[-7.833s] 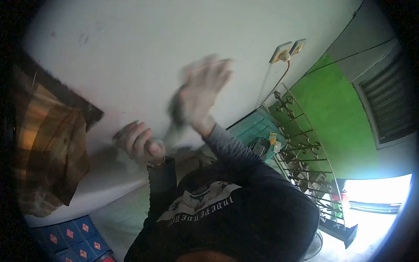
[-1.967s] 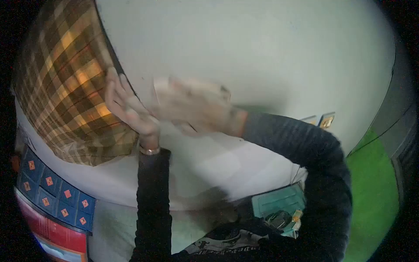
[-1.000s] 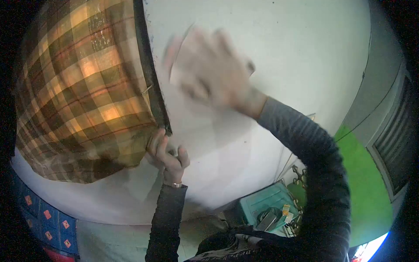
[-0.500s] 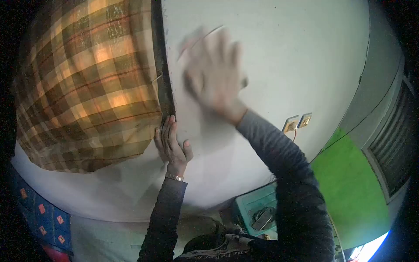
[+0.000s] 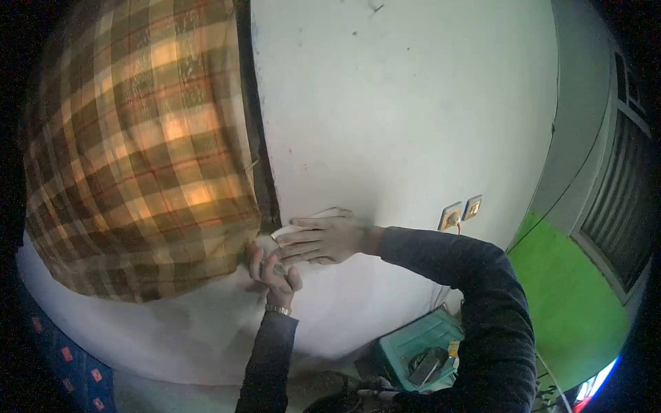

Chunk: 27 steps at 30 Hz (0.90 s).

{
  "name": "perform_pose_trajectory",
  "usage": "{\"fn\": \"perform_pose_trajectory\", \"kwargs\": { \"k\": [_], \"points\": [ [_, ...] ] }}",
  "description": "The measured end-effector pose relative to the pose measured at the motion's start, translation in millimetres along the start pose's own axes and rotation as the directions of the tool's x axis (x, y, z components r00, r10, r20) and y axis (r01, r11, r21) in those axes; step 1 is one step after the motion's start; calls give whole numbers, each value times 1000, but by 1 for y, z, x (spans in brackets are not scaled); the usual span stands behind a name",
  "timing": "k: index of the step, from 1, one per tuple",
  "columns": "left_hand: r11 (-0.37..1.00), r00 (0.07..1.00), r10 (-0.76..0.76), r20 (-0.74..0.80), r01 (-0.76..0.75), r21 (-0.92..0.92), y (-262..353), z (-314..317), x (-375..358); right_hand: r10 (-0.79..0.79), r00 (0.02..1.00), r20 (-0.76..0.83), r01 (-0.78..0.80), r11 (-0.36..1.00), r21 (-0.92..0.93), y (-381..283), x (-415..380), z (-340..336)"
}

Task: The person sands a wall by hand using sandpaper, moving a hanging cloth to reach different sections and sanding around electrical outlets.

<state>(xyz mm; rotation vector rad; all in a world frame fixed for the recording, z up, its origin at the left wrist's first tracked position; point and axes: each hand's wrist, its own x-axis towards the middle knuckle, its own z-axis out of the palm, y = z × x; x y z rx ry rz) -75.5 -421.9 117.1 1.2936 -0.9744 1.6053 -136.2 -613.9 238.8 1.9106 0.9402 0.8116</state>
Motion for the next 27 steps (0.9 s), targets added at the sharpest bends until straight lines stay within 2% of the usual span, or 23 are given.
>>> {"fn": "perform_pose_trajectory", "kwargs": {
  "k": [2, 3, 4, 5, 6, 7, 8, 9, 10, 11, 12, 14, 16, 17, 18, 19, 20, 22, 23, 24, 25, 26, 27],
  "points": [
    [1000, 999, 2, -37, -3, -23, -4, 9, -4, -52, 995, -88, 49, 998, -31, 32, 3, -17],
    [999, 998, 47, -33, -48, -12, 0, 9, 6, 282, 933, 224, -306, 948, 83, 54, 8, -51],
    [996, 996, 86, -18, -86, -4, 4, 8, 13, 277, 935, 220, -298, 952, 70, 70, 13, -65],
    [998, 998, 60, -19, -61, -16, 7, 8, 16, 687, 724, -65, -686, 727, 40, 80, 18, -73],
    [998, 998, 58, -18, -59, -21, 10, 9, 17, 898, 296, -325, -925, 355, 139, 83, 23, -81],
    [998, 999, 29, -13, -30, -50, 10, 10, 18, 890, 369, -267, -899, 415, 142, 76, 28, -89],
    [997, 1000, 9, -8, -10, -76, 8, 10, 22, 892, 359, -274, -902, 407, 144, 70, 24, -81],
    [993, 995, 94, -27, -96, -75, 7, 9, 36, 606, 757, -245, -629, 777, -21, 63, 17, -65],
    [992, 995, 97, -27, -99, -79, 9, 9, 51, 174, 976, -132, -194, 969, -154, 61, 11, -51],
    [989, 993, 116, -20, -118, -90, 12, 8, 65, 37, 982, -185, -24, 997, 68, 68, 3, -39],
    [985, 990, 139, -16, -140, -97, 13, 11, 81, 37, 982, -187, -25, 998, 65, 85, 6, -55],
    [976, 984, 177, 5, -175, -128, 14, 29, 115, 195, 968, -156, -179, 977, 112, 136, 11, -96],
    [987, 985, 161, 54, -160, -27, 22, 51, 156, 510, 797, -325, -539, 842, -1, 174, 32, -125],
    [987, 985, 142, 97, -149, 62, 29, 58, 170, 507, 797, -327, -533, 846, 12, 190, 38, -128],
    [987, 985, 137, 104, -145, 72, 36, 61, 176, 579, 690, -435, -630, 776, 33, 204, 44, -128],
    [997, 997, 64, 36, -65, 50, 42, 64, 181, 634, 561, -532, -719, 692, 67, 210, 45, -127],
    [1000, 1000, -6, -27, 7, 19, 43, 65, 184, 641, 553, -533, -723, 687, 76, 203, 42, -125],
    [999, 1000, 12, -28, -13, -42, 32, 65, 170, 525, 745, -412, -519, 844, 137, 179, 39, -123],
    [988, 993, 74, -92, -86, -127, 27, 67, 161, 321, 914, -248, -300, 946, 120, 173, 31, -118],
    [967, 979, 122, -160, -154, -204, 24, 68, 155, 320, 916, -242, -298, 946, 126, 177, 26, -116],
    [973, 986, 113, -119, -135, -189, 25, 67, 152, 65, 976, -207, -39, 991, 129, 189, 22, -113],
    [976, 989, 98, -110, -118, -185, 28, 65, 151, -194, 964, -179, 222, 964, 150, 202, 21, -109],
    [989, 993, 99, -70, -106, -107, 31, 65, 154, -265, 941, -209, 280, 959, 46, 225, 24, -119]
  ]
}}
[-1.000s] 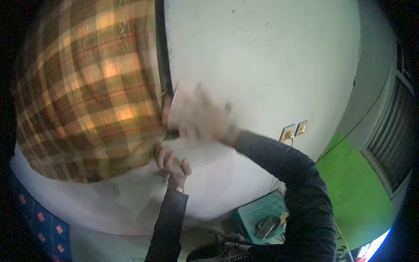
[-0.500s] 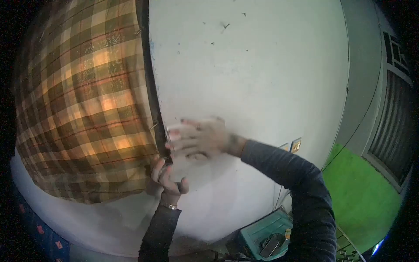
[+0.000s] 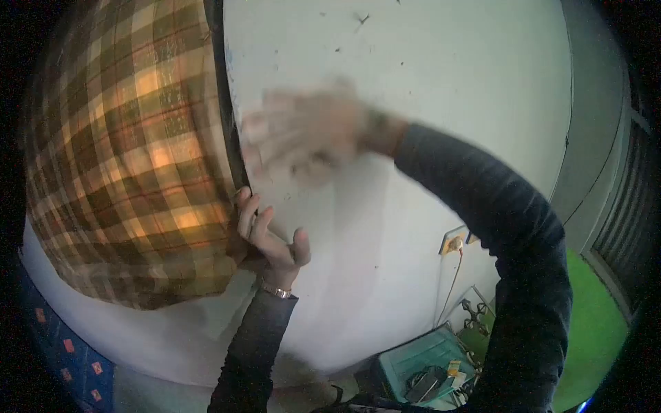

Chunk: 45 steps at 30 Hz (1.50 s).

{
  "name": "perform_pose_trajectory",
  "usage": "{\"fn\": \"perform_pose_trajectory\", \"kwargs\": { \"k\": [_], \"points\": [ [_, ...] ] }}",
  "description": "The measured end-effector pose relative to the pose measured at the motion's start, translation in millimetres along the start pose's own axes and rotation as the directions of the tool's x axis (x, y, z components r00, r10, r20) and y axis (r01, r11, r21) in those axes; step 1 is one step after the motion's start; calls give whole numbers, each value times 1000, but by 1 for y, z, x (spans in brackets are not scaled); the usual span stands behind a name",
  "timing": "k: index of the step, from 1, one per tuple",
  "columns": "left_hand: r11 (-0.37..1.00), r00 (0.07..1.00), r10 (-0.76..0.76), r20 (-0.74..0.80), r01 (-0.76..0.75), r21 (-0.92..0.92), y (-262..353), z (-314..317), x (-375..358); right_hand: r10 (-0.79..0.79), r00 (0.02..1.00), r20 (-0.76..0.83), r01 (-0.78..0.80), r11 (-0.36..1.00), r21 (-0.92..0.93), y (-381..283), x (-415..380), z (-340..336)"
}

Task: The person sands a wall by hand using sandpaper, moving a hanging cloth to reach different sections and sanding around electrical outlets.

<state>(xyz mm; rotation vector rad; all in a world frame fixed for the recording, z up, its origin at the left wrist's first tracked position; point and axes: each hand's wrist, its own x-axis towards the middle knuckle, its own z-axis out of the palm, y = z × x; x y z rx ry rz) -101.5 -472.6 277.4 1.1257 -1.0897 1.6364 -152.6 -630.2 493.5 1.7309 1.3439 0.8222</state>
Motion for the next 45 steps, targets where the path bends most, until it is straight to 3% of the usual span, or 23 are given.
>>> {"fn": "perform_pose_trajectory", "kwargs": {
  "k": [1, 2, 3, 4, 7, 8, 9, 11, 13, 15, 17, 19, 27, 29, 31, 32, 34, 37, 39, 41, 42, 43, 45],
  "points": [
    [997, 999, -6, 39, 3, 79, 2, 3, 2, 300, 948, 102, -299, 954, -19, 17, 4, -22],
    [995, 999, -46, 25, 44, 85, 3, 6, 1, 247, 930, -271, -268, 963, -40, 38, -8, -32],
    [995, 998, -59, 36, 56, 86, 6, 7, -1, 701, 704, 120, -707, 672, 221, 58, -5, -49],
    [996, 997, -71, 30, 69, 60, 8, 7, -1, 704, 660, -261, -742, 665, -85, 49, 4, -51],
    [999, 999, -45, 12, 45, 3, 7, 4, -10, 299, 861, -411, -382, 914, -136, 28, 15, -25],
    [999, 1000, -18, 14, 18, -30, 5, 3, -13, 589, 786, 187, -540, 802, -255, 6, 13, -19],
    [999, 1000, -18, 4, 18, -28, 4, 4, -13, 584, 790, 188, -533, 805, -261, 10, 15, -21],
    [999, 991, 48, 128, -46, -14, 5, 2, -17, 75, 991, -109, -100, 966, -240, 14, 13, -22],
    [999, 993, 35, 113, -31, -34, 4, 4, -16, 250, 956, -154, -290, 885, -364, 33, 10, -33],
    [999, 995, 21, 95, -16, -52, 6, 3, -19, 785, 515, -343, -852, 512, -107, 37, 14, -39],
    [998, 995, 18, 102, -11, -69, 3, 0, -23, 743, 584, -327, -811, 515, -279, 17, 21, -29],
    [997, 994, 38, 104, -31, -65, 2, -3, -22, 599, 770, 217, -552, 797, -244, -8, 17, -21],
    [996, 997, 5, 71, 2, -86, 4, 2, -29, 543, 791, -281, -606, 756, -246, 15, -1, -6],
    [994, 997, 27, 70, -20, -108, 7, 1, -22, 320, 924, 208, -305, 947, -101, -15, 1, -3],
    [997, 995, 37, 89, -30, -76, 12, 0, -19, 48, 997, 66, -32, 972, -233, 6, 5, -14],
    [996, 997, 24, 80, -18, -82, 12, 1, -20, 52, 997, 64, -36, 972, -233, 25, -1, -21],
    [996, 997, 10, 73, -3, -93, 12, 1, -23, 559, 765, -320, -627, 759, -173, 56, -16, -33],
    [994, 998, -12, 66, 20, -112, 8, -2, -25, 475, 785, -397, -612, 695, -378, 34, 4, -27],
    [993, 994, 29, 102, -18, -114, 7, -3, -24, 443, 885, -143, -464, 862, -202, 8, 22, -33],
    [994, 995, 39, 94, -28, -110, 7, -1, -25, -72, 986, 148, 108, 962, -251, 1, 21, -26],
    [995, 995, 23, 100, -13, -96, 8, -2, -25, 224, 968, 116, -203, 965, -165, 21, 15, -25],
    [996, 995, 4, 101, 4, -84, 10, -1, -26, 230, 966, 122, -209, 965, -160, 41, 6, -25],
    [995, 994, 1, 106, 9, -98, 11, -2, -28, 618, 593, -516, -738, 674, -40, 67, -10, -26]
  ]
}}
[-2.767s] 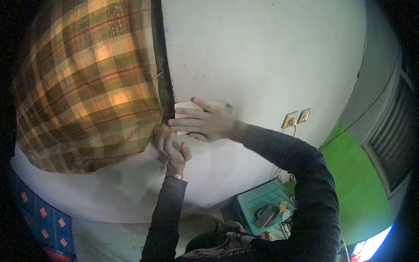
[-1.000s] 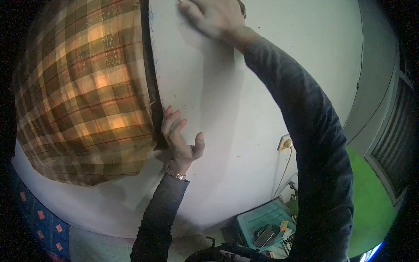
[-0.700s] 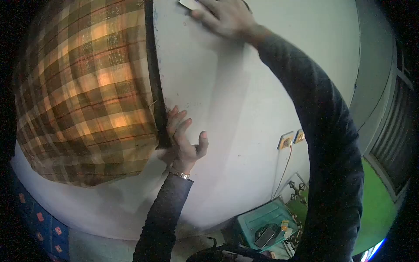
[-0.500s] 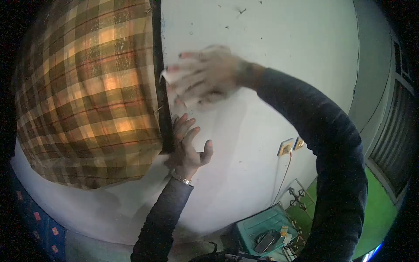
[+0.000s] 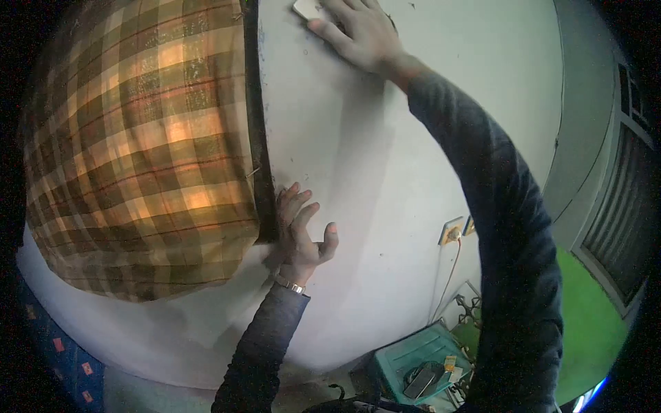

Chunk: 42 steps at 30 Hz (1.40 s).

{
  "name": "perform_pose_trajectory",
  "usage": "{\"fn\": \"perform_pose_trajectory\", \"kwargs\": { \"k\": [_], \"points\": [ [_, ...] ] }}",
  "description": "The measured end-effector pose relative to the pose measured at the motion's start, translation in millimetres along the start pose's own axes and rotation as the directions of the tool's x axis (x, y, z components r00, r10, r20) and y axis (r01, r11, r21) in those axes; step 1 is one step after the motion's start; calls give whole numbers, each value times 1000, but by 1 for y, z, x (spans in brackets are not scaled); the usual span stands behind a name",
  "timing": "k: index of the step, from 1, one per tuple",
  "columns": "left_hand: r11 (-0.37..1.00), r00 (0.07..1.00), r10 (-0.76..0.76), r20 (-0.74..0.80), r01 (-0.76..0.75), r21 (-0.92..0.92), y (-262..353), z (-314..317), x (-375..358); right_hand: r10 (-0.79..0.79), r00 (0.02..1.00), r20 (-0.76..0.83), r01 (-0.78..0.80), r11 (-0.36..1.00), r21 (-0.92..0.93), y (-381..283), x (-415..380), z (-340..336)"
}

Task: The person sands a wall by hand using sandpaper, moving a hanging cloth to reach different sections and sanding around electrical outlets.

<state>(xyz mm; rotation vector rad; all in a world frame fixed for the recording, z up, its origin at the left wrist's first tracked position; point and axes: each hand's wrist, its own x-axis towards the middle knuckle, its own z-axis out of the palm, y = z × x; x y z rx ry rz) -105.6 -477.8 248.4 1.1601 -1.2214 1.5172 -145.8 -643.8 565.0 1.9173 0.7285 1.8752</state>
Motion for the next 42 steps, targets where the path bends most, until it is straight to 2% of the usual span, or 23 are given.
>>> {"fn": "perform_pose_trajectory", "kwargs": {
  "k": [2, 4, 5, 7, 8, 9, 10, 11, 13, 15, 16, 18, 19, 21, 24, 25, 27, 30, 31, 33, 36, 37, 42],
  "points": [
    [1000, 1000, 7, -2, -7, 2, 0, -1, 0, 47, 993, 111, -35, 994, -108, -32, -12, 3],
    [1000, 1000, 13, -1, -13, -26, 1, -3, 1, -357, 824, 439, 374, 926, 53, -86, -35, 4],
    [1000, 1000, 15, -3, -15, -18, -1, -1, 2, -363, 825, 433, 378, 924, 55, -83, -31, 7],
    [999, 998, 5, -58, -7, -43, 0, -1, -4, -638, 631, 441, 531, 770, 354, -72, -26, 8],
    [999, 999, 0, -50, -2, -53, 0, -1, -7, -573, 724, 383, 474, 817, 328, -60, -4, -4],
    [999, 999, -6, -32, 5, -33, -1, 0, -8, -264, 905, 335, 203, 957, 205, -38, 2, 2],
    [1000, 1000, -13, -16, 13, -11, -2, 1, -8, 76, 968, 240, -104, 989, 103, -28, 5, 3],
    [1000, 1000, -1, -16, 1, -14, -2, 0, -8, 74, 967, 244, -101, 990, 99, -24, 0, 6],
    [1000, 1000, 7, -22, -7, -19, -4, 0, -11, -234, 968, 90, 250, 930, -271, -38, -3, 6],
    [1000, 1000, 15, -21, -16, -21, -6, -2, -8, -350, 829, 437, 333, 935, 117, -89, -40, 2],
    [1000, 999, 16, -49, -17, -12, -5, -1, -5, -354, 828, 434, 338, 934, 115, -87, -50, 5],
    [1000, 999, 10, -46, -11, -17, 2, -5, -3, -699, 565, 438, 511, 714, 479, -86, -77, 3],
    [1000, 999, 4, -52, -4, 8, 2, -3, 6, -692, 572, 441, 504, 721, 476, -83, -72, -5],
    [998, 997, 15, -75, -11, 55, -4, 3, 28, -173, 943, 286, 236, 950, -205, -67, -50, -20],
    [999, 989, 40, -140, -38, 14, -12, 3, 77, 84, 966, 246, -46, 987, -155, -95, -89, -9],
    [998, 988, 57, -144, -56, 16, -17, 3, 94, -56, 923, 380, 88, 994, -66, -112, -119, -8],
    [995, 961, -66, -269, 44, -85, -22, 0, 120, -381, 597, 706, 257, 924, 282, -138, -171, -6],
    [935, 952, -177, -249, 84, -344, -31, -8, 158, -407, 740, 536, 443, 894, 67, -102, -147, -16],
    [937, 953, -176, -248, 85, -338, -39, -6, 166, -119, 877, 465, 79, 991, 105, -89, -125, -25],
    [905, 945, -262, -195, 170, -389, -50, 0, 172, 303, 949, 93, -281, 941, -189, -72, -87, -21],
    [963, 982, -89, -168, 42, -267, -51, 9, 171, 307, 951, 26, -296, 934, -202, -80, -80, -7],
    [912, 980, -69, -184, -13, -411, -54, 12, 169, 227, 966, 121, -208, 967, -149, -87, -86, -12],
    [917, 985, -155, -80, 113, -381, -63, 1, 155, -158, 801, 577, 216, 976, -33, -200, -244, -12]
  ]
}}
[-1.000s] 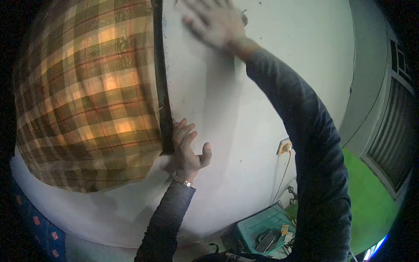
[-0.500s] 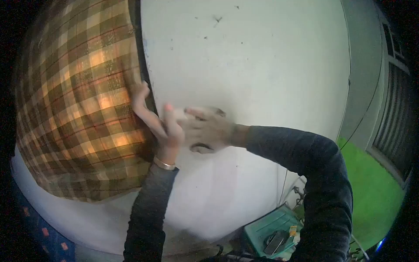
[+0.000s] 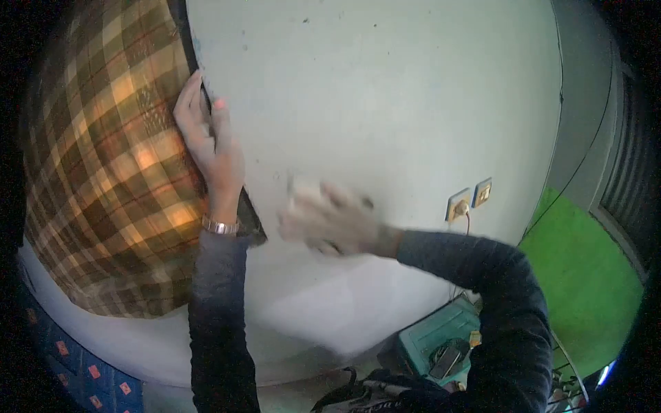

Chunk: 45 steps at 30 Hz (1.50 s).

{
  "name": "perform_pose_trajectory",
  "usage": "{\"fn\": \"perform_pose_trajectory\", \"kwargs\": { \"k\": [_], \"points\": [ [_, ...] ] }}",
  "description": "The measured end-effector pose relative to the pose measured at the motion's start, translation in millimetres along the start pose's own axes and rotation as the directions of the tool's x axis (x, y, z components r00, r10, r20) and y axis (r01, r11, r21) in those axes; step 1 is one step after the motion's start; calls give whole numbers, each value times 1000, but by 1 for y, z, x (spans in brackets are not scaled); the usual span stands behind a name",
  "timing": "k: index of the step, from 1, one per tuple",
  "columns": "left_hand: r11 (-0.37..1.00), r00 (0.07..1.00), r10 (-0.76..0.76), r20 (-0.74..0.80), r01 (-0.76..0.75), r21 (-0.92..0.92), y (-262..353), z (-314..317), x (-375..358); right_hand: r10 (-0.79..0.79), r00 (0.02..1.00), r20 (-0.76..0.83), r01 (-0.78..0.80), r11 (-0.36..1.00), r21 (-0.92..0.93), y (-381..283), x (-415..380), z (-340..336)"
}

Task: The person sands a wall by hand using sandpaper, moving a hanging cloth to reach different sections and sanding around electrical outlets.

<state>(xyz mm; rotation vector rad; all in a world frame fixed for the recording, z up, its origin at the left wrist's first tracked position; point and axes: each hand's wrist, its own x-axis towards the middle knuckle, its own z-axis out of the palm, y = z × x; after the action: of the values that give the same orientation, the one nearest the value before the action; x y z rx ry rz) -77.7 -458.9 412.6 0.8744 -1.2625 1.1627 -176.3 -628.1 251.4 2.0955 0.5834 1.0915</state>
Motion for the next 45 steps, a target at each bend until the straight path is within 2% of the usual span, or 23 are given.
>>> {"fn": "perform_pose_trajectory", "kwargs": {
  "k": [1, 2, 4, 6, 7, 8, 11, 14, 16, 18, 19, 22, 24, 26, 29, 32, 33, 35, 36, 38, 40, 42, 45],
  "points": [
    [998, 1000, 6, 31, -8, 63, 3, -2, -2, -241, 969, 59, 245, 968, -56, -22, -31, 36],
    [992, 998, 23, 52, -29, 120, 5, -2, 1, -251, 965, 71, 255, 965, -65, -36, -39, 36],
    [989, 991, 114, 69, -120, 88, -2, 0, 6, -190, 971, -146, 181, 981, -72, -36, -30, 22],
    [951, 998, 36, -44, -48, -307, -4, 4, 0, 105, 989, -104, -82, 976, 199, 1, 6, 13],
    [961, 998, 53, -30, -59, -271, -3, 3, 0, 312, 947, -75, -267, 896, 355, 33, 31, -11],
    [961, 999, 44, -21, -48, -272, -4, 3, 1, 487, 847, -213, -419, 858, 298, 55, 58, -39],
    [938, 998, -10, -54, -9, -348, -4, 1, 1, 623, 640, -449, -563, 778, 277, 103, 98, -49],
    [909, 997, -60, -51, 33, -415, 2, -2, 1, 707, 605, -367, -649, 705, 286, 53, 97, -43],
    [905, 997, -72, -39, 49, -423, 3, -5, 1, 546, 836, -58, -524, 825, 213, -16, 67, -25],
    [904, 996, -84, -30, 63, -423, 1, -7, 1, 325, 946, -21, -309, 917, 252, -96, 14, 34],
    [923, 998, -57, -8, 50, -383, -3, -8, 1, 299, 921, -252, -288, 954, 78, -112, 4, 41],
    [921, 998, -58, -7, 51, -385, -6, -5, 3, 439, 888, -138, -397, 882, 255, -88, 24, 28],
    [900, 994, -103, -28, 81, -428, -7, -2, 1, 656, 743, -130, -588, 734, 340, -27, 69, -20],
    [886, 994, -84, -70, 42, -462, -12, -3, 2, 711, 643, -285, -613, 700, 365, 17, 100, -39],
    [856, 991, -106, -80, 50, -515, -11, -1, -1, 707, 646, -290, -593, 703, 392, 18, 105, -37],
    [846, 995, -67, -67, 21, -532, -12, -5, 0, 609, 793, -27, -552, 735, 393, -65, 60, -11],
    [864, 996, -66, -61, 26, -503, -10, -4, 0, 483, 869, -107, -431, 844, 318, -102, 33, 23],
    [885, 998, -46, -44, 20, -465, -11, -5, 1, 442, 882, -163, -391, 880, 271, -119, 17, 35],
    [883, 998, -26, -52, -1, -469, -11, -5, 3, 405, 893, -196, -359, 904, 231, -115, 15, 37],
    [856, 996, -74, -58, 33, -516, -8, -4, 0, 561, 825, -77, -508, 793, 338, -42, 54, -7],
    [845, 995, -79, -61, 34, -534, -4, -3, 0, 664, 669, -334, -607, 747, 271, 37, 104, -47],
    [890, 992, -100, -73, 56, -453, 4, 0, 1, 540, 641, -545, -493, 834, 247, 103, 145, -63],
    [910, 995, -82, -59, 50, -411, 1, 0, 1, 562, 749, -350, -530, 826, 192, 147, 167, -95]
  ]
}}
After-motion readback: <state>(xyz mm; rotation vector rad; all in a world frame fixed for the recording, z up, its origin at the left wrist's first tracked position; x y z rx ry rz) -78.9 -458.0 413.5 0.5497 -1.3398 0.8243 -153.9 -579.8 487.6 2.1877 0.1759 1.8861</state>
